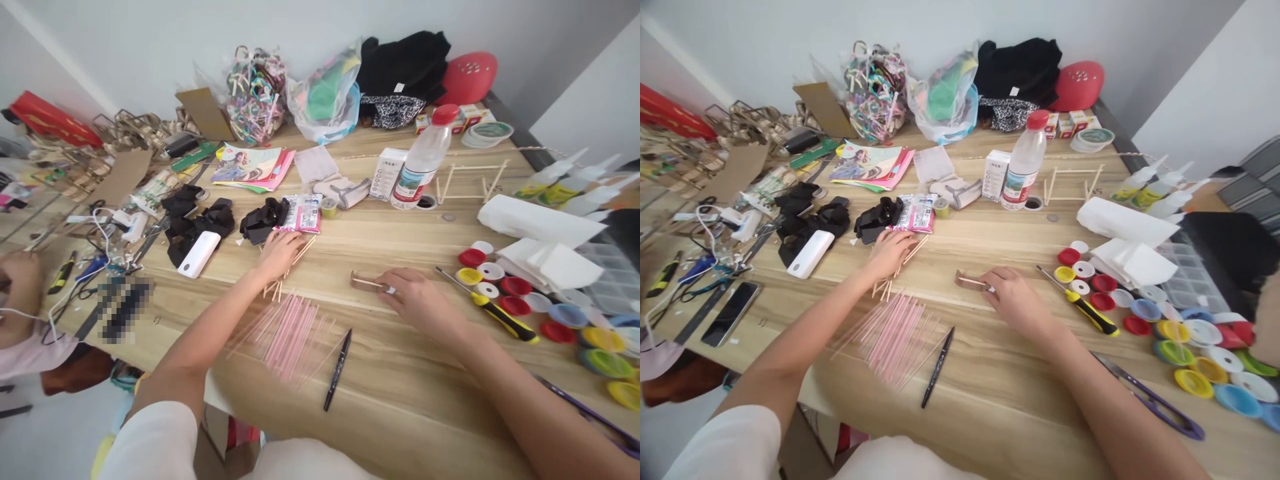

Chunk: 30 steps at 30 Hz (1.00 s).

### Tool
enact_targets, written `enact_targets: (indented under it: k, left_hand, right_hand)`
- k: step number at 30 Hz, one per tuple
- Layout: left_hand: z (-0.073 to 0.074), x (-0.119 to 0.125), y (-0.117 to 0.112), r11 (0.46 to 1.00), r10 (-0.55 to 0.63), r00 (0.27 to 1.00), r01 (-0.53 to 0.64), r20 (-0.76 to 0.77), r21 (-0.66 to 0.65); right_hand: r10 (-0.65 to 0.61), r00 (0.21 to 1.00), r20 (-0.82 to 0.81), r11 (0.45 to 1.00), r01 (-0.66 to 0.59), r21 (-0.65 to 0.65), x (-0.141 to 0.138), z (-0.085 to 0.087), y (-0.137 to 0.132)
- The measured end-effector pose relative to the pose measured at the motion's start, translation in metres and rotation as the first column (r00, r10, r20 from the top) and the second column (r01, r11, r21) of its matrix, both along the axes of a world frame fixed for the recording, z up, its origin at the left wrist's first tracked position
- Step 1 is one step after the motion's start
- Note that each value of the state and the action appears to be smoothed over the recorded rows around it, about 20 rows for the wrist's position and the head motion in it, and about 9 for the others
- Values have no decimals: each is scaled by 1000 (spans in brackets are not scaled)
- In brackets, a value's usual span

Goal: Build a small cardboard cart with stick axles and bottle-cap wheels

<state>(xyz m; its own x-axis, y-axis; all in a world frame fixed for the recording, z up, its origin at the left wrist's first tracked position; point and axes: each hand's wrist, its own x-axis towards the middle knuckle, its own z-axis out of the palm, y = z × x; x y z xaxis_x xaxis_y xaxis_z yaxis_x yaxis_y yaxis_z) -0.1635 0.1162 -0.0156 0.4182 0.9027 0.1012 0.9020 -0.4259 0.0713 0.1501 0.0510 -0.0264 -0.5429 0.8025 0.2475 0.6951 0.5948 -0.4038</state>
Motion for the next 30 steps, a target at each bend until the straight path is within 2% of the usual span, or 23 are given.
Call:
enact_targets:
  k: [2,3,6,8,10,11,13,16,18,21,23,26,30]
  left_hand:
    - [8,-4,-8,1000,15,999,-15,37,14]
    - [11,-4,-19,999,17,998,-19,64,29]
    - [11,8,-79,998,19,990,-27,143,51]
    - [1,23,-131,1000,-7,992,7,129,2]
    - [-16,37,-176,1000,-9,998,10,67,-12]
    - [-24,42,-192,1000,29,999,-29,28,-8]
    - [-39,45,-211,989,143,989,-143,-29,32]
    - [-47,34,-210,941,329,942,-322,-64,103]
    - [-42,21,-202,911,405,911,-395,-83,115]
    - [-30,0,-191,891,453,882,-448,-130,70]
    - [-23,-13,-184,890,452,875,-455,-177,21]
    - [-17,-27,-173,914,390,888,-406,-245,-18]
    - [-8,-31,-155,936,289,893,-340,-344,-97]
  right_hand:
    - [-6,1000,-6,1000,6,5,0,-1,0]
    - [-10,1000,-11,1000,10,11,0,-2,-1]
    - [-16,999,-36,999,17,34,2,-7,-2]
    - [-16,998,-55,999,18,46,3,-11,-2]
    - [-1,997,-77,998,6,61,4,-13,-2]
    - [7,996,-90,998,-1,70,4,-14,-2]
    - [20,994,-110,997,-12,80,4,-15,-1]
    - [30,993,-118,997,-22,74,3,-14,-1]
    - [40,992,-117,997,-32,68,4,-13,-1]
    - [38,995,-96,998,-32,60,6,-11,-2]
    - [18,998,-65,998,-15,55,7,-10,-2]
    - [-19,1000,-10,999,20,42,7,-7,-2]
    - [-65,997,42,998,66,-20,4,-1,-2]
